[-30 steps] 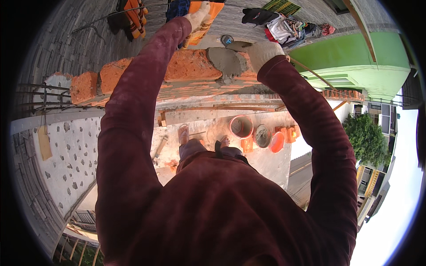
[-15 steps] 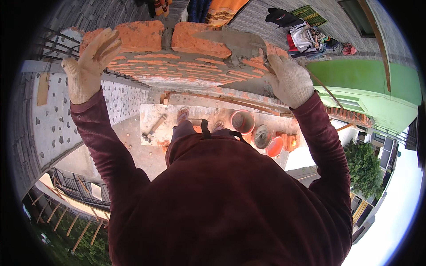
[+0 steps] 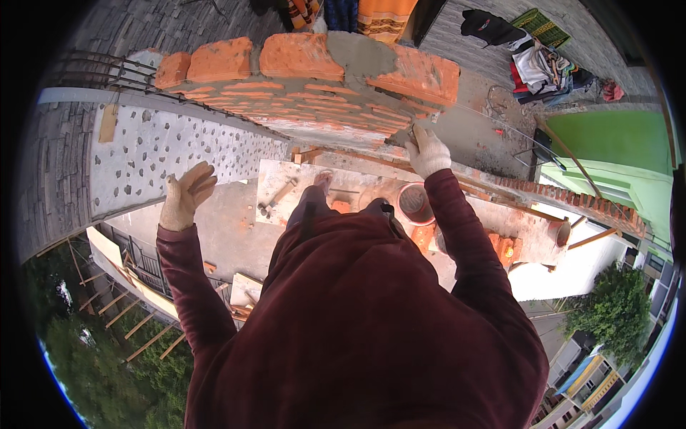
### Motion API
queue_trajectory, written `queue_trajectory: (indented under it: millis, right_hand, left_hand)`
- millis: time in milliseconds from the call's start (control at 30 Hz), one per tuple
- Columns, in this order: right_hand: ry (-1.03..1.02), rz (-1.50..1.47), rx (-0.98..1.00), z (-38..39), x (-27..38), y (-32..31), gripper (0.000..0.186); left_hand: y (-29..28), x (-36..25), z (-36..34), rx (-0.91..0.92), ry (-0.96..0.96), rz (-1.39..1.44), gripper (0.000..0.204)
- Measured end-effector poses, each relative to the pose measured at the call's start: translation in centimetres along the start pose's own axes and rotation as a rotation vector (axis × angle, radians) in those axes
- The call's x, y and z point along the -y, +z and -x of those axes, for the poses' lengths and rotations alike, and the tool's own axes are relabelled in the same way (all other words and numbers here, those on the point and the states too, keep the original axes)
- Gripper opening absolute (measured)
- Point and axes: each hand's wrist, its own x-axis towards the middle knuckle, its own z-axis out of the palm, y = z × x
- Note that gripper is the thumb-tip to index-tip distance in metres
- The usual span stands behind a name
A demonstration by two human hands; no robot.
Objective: The person lays red bricks onto a partially built wall using a trowel to apply mortar. They repeatedly pick up bricks, apply mortar to the top of the wall, place the bricks, and tap them into position.
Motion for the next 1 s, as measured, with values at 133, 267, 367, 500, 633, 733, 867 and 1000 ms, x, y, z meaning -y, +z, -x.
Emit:
queue_trajectory:
  millis: [133,267,367,500,633,733,867,1000]
  right_hand:
    - [-0.08,-0.031,-0.03,-0.3,-4.9,-1.1,0.051]
    - [-0.053,-0.082,0.052,0.0,-7.4,-5.4,0.044]
    - [-0.083,-0.021,-0.057,2.4,-11.3,-6.9,0.042]
    - [-0.068,-0.047,-0.2,8.7,-11.3,-6.0,0.045]
    - [-0.082,0.101,-0.011,5.4,-2.4,-4.1,0.044]
    - [-0.057,0.048,-0.044,0.7,1.6,-2.4,0.037]
    - [-0.124,-0.02,-0.14,-1.1,1.9,-3.8,0.045]
    - [-0.132,-0.103,-0.19,-0.2,-0.4,-3.8,0.046]
  left_hand:
    - [-0.9,0.7,3.3,-0.073,-0.008,0.023,0.109]
    - [-2.0,4.8,6.0,-0.16,-0.107,0.079,0.105]
    - [-2.4,9.0,7.2,-0.209,-0.226,0.069,0.098]
    - [-3.0,15.9,9.8,-0.386,-0.419,0.116,0.096]
    - [-3.0,18.9,8.4,-0.426,-0.465,0.217,0.091]
    - [-3.1,18.2,5.3,-0.391,-0.42,0.123,0.089]
    - [-2.4,17.2,3.8,-0.333,-0.273,0.12,0.089]
    - [-2.7,19.7,4.3,-0.343,-0.367,0.151,0.089]
